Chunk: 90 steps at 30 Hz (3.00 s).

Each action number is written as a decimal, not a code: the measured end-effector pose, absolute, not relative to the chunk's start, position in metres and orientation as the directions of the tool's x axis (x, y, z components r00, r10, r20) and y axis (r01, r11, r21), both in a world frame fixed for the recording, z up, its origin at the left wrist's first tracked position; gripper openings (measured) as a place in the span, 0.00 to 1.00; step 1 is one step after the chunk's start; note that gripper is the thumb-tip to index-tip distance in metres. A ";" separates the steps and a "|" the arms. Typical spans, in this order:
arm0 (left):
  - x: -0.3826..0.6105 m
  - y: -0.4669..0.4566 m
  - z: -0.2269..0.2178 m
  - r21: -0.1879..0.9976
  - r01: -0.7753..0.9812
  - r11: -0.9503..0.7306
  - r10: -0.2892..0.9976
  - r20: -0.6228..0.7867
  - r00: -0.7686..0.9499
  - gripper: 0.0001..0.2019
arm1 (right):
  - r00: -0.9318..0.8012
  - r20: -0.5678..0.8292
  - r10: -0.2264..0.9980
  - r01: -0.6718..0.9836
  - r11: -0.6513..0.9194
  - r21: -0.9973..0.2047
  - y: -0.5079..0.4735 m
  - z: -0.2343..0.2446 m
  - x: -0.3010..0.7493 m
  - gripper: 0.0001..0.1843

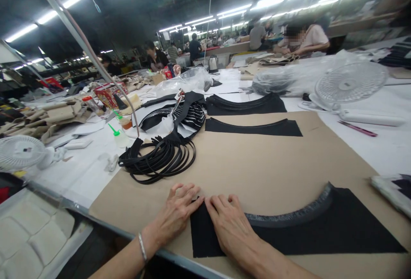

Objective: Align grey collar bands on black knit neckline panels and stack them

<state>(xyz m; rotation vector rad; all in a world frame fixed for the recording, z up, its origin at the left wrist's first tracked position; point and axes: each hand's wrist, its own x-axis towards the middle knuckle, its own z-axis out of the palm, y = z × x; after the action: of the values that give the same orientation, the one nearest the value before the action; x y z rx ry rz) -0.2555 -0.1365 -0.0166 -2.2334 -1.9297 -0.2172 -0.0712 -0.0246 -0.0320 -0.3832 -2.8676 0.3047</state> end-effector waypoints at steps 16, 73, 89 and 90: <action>-0.213 -0.134 -0.014 0.241 0.970 0.023 0.965 0.247 -0.085 0.23 | -0.919 0.028 0.394 0.323 0.789 -0.523 0.018 -0.006 -0.021 0.19; -0.143 -0.138 -0.043 -0.101 0.993 -0.059 0.950 0.300 0.087 0.33 | -0.988 0.155 0.012 -0.041 0.942 -0.333 0.039 -0.024 0.017 0.11; -0.148 -0.096 -0.010 0.425 0.895 0.133 0.972 0.118 -0.201 0.16 | -0.972 -0.050 0.228 0.224 0.850 -0.477 0.047 0.003 0.008 0.09; -0.141 -0.090 -0.008 0.455 0.880 0.136 0.978 0.080 -0.193 0.16 | -0.972 -0.067 0.227 0.231 0.848 -0.477 0.049 0.003 0.008 0.09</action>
<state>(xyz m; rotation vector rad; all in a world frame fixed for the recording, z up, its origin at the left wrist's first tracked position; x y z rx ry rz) -0.1407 -0.0905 -0.0076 -2.1246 -2.5340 -0.7011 0.0078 0.0490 0.0030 -0.3756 -3.0272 0.7833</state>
